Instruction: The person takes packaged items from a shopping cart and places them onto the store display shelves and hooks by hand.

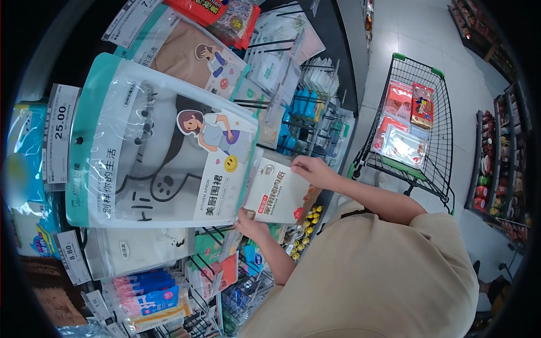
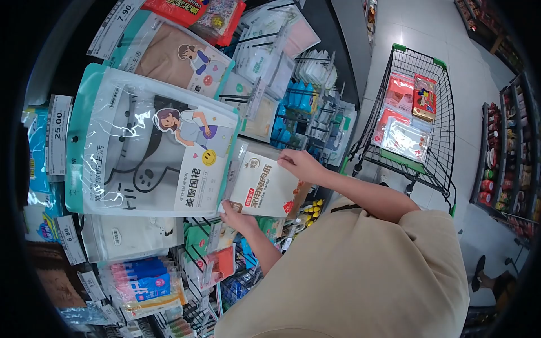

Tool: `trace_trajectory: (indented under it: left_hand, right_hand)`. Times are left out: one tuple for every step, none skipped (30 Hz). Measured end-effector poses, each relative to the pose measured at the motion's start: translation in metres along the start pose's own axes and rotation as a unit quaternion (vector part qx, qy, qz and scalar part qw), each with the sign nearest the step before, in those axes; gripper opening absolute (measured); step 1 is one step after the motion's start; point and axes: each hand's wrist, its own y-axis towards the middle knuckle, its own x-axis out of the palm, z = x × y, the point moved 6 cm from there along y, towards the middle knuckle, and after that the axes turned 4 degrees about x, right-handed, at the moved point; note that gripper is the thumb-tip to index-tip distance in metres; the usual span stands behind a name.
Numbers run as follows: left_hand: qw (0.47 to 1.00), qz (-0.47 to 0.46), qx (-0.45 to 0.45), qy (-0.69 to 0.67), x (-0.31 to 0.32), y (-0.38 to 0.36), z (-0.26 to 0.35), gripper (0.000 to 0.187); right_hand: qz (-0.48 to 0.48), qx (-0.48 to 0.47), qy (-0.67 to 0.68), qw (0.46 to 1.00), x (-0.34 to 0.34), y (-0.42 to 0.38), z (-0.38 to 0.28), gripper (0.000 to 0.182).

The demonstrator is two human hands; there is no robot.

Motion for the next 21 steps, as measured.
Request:
trace_trajectory:
  left_hand:
    - [0.999,-0.038,0.020,-0.033,-0.003,0.008,-0.004,0.033]
    - [0.994,-0.075,0.039,-0.066,-0.005,0.014,-0.008,0.035]
    - [0.994,-0.078,0.039,-0.066,-0.001,0.011,-0.002,0.035]
    - [0.993,-0.075,0.025,-0.088,0.002,0.007,0.004,0.034]
    - [0.991,-0.072,0.011,-0.110,0.004,0.004,0.007,0.033]
    - [0.991,-0.073,0.011,-0.110,0.004,0.005,0.007,0.033]
    - [0.990,-0.081,0.013,-0.116,0.004,0.005,0.007,0.034]
    - [0.988,-0.087,0.016,-0.123,0.004,0.006,0.008,0.034]
    - [0.988,-0.087,0.016,-0.123,0.004,0.006,0.007,0.034]
    - [0.992,-0.074,0.004,-0.098,0.002,0.005,0.005,0.036]
    - [0.995,-0.060,-0.007,-0.074,0.000,0.005,0.003,0.038]
    - [0.995,-0.060,-0.008,-0.074,-0.001,0.005,0.001,0.038]
    - [0.994,-0.076,0.001,-0.077,0.000,0.004,-0.002,0.040]
    - [0.993,-0.092,0.010,-0.079,0.001,0.004,-0.004,0.042]
    - [0.992,-0.093,0.009,-0.080,0.000,0.005,-0.007,0.042]
    - [0.993,-0.093,0.022,-0.067,-0.001,0.005,-0.008,0.039]
    - [0.993,-0.093,0.035,-0.055,-0.001,0.005,-0.008,0.037]
    - [0.993,-0.093,0.034,-0.056,0.000,0.004,-0.007,0.037]
    - [0.993,-0.093,0.026,-0.068,0.000,0.003,-0.006,0.040]
    - [0.992,-0.093,0.018,-0.080,0.001,0.003,-0.004,0.043]
    - [0.992,-0.093,0.018,-0.081,0.003,0.001,-0.001,0.043]
  right_hand:
    - [0.002,0.000,0.001,1.000,0.001,0.001,-0.001,0.021]
    - [-0.001,-0.006,0.003,1.000,0.002,0.002,-0.002,0.021]
    - [-0.005,-0.011,0.006,1.000,0.003,0.003,-0.004,0.021]
    - [-0.003,-0.011,0.006,1.000,0.004,0.003,-0.006,0.021]
    - [-0.002,-0.019,0.006,1.000,0.004,0.003,-0.009,0.021]
    - [-0.001,-0.027,0.004,1.000,0.004,0.002,-0.012,0.021]
    - [0.000,-0.027,0.005,1.000,0.003,0.001,-0.013,0.021]
    - [-0.001,-0.026,0.003,1.000,0.003,0.000,-0.014,0.021]
    - [-0.003,-0.024,0.001,1.000,0.003,-0.001,-0.015,0.021]
    - [-0.003,-0.024,0.000,1.000,0.003,-0.002,-0.013,0.021]
    - [0.000,-0.016,0.000,1.000,0.003,-0.002,-0.007,0.021]
    - [0.004,-0.008,0.000,1.000,0.002,-0.003,-0.002,0.021]
    - [0.005,-0.008,-0.001,1.000,0.002,-0.004,0.001,0.021]
    - [0.006,-0.005,-0.001,1.000,0.001,-0.005,0.004,0.022]
    - [0.009,-0.002,-0.002,1.000,0.000,-0.006,0.005,0.022]
    - [0.009,-0.002,-0.003,1.000,-0.001,-0.006,0.005,0.022]
    - [0.007,0.001,-0.004,1.000,-0.001,-0.007,0.004,0.022]
    - [0.005,0.004,-0.006,1.000,-0.002,-0.008,0.003,0.022]
    - [0.005,0.004,-0.007,1.000,-0.002,-0.007,0.003,0.022]
    - [0.006,0.002,-0.008,1.000,-0.001,-0.007,0.002,0.022]
    - [0.008,-0.001,-0.010,1.000,-0.001,-0.007,0.001,0.022]
